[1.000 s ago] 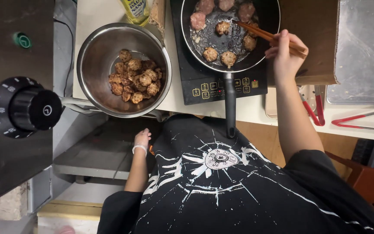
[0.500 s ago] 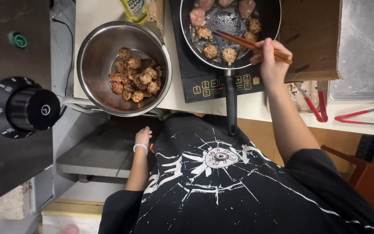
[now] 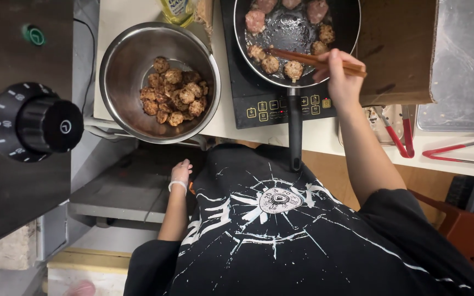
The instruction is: Cooking meatballs on an induction cooktop, flipping them with chopsticks and transferring them with tongs.
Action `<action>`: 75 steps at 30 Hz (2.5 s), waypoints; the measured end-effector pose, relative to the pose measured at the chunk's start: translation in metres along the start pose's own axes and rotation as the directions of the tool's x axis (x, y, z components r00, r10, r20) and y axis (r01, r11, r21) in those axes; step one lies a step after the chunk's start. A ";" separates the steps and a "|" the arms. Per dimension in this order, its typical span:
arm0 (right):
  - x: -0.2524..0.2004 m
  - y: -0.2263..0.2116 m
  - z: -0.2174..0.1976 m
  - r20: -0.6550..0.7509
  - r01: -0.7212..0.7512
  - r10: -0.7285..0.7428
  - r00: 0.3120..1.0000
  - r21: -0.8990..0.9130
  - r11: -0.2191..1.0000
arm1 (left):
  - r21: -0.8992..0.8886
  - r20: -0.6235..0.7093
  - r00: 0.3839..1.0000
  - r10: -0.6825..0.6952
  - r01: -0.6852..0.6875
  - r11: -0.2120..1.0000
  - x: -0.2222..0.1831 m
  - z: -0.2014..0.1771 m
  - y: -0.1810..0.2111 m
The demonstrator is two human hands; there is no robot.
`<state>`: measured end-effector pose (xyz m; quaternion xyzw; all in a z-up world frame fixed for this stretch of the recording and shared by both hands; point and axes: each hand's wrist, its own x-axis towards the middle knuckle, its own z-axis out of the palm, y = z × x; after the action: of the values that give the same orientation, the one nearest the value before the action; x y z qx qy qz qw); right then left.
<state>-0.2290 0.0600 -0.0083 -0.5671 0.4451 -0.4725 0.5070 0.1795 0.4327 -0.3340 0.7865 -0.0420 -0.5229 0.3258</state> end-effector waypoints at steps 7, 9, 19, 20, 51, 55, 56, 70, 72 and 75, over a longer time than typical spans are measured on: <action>-0.018 -0.036 0.015 0.056 0.160 -0.155 0.986 -0.105 0.982 | -0.006 0.006 1.000 -0.025 0.025 1.000 -0.003 -0.008 -0.007; -0.020 -0.048 0.025 0.191 0.255 -0.213 0.958 -0.230 0.939 | 0.040 0.007 0.999 -0.035 0.034 0.999 -0.006 -0.010 0.000; -0.012 -0.035 0.050 0.317 0.478 -0.361 0.877 -0.495 0.726 | -0.017 0.020 1.000 0.021 -0.021 1.000 0.011 -0.007 0.007; -0.010 -0.028 0.049 0.217 0.389 -0.325 0.920 -0.424 0.818 | -0.009 0.020 1.000 0.024 -0.024 1.000 0.010 -0.008 0.007; -0.043 -0.060 -0.007 -0.033 0.187 -0.208 0.978 -0.321 0.929 | 0.062 0.014 1.000 0.007 -0.008 0.998 0.002 -0.015 0.012; -0.048 -0.078 -0.016 0.029 0.140 -0.138 0.990 -0.343 0.929 | 0.070 0.020 1.000 -0.016 0.014 0.997 0.006 -0.012 0.012; -0.049 -0.083 -0.019 0.085 0.167 -0.146 0.986 -0.378 0.911 | 0.059 0.026 1.000 -0.002 0.001 0.998 0.009 -0.011 0.013; -0.052 -0.113 0.005 0.476 0.478 -0.165 0.864 -0.669 0.569 | 0.074 0.029 1.000 0.000 -0.002 0.997 0.011 -0.001 0.013; -0.052 -0.111 0.005 0.534 0.551 -0.189 0.824 -0.678 0.487 | 0.035 0.037 0.999 0.007 -0.009 0.999 0.018 -0.001 0.002; -0.052 -0.104 -0.001 0.535 0.558 -0.191 0.823 -0.700 0.446 | 0.020 0.029 1.000 -0.008 0.007 1.000 0.006 -0.004 0.009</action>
<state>-0.2355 0.1201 0.0906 -0.9024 0.3670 -0.1847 0.1297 0.1882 0.4247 -0.3331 0.7824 -0.0491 -0.5349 0.3153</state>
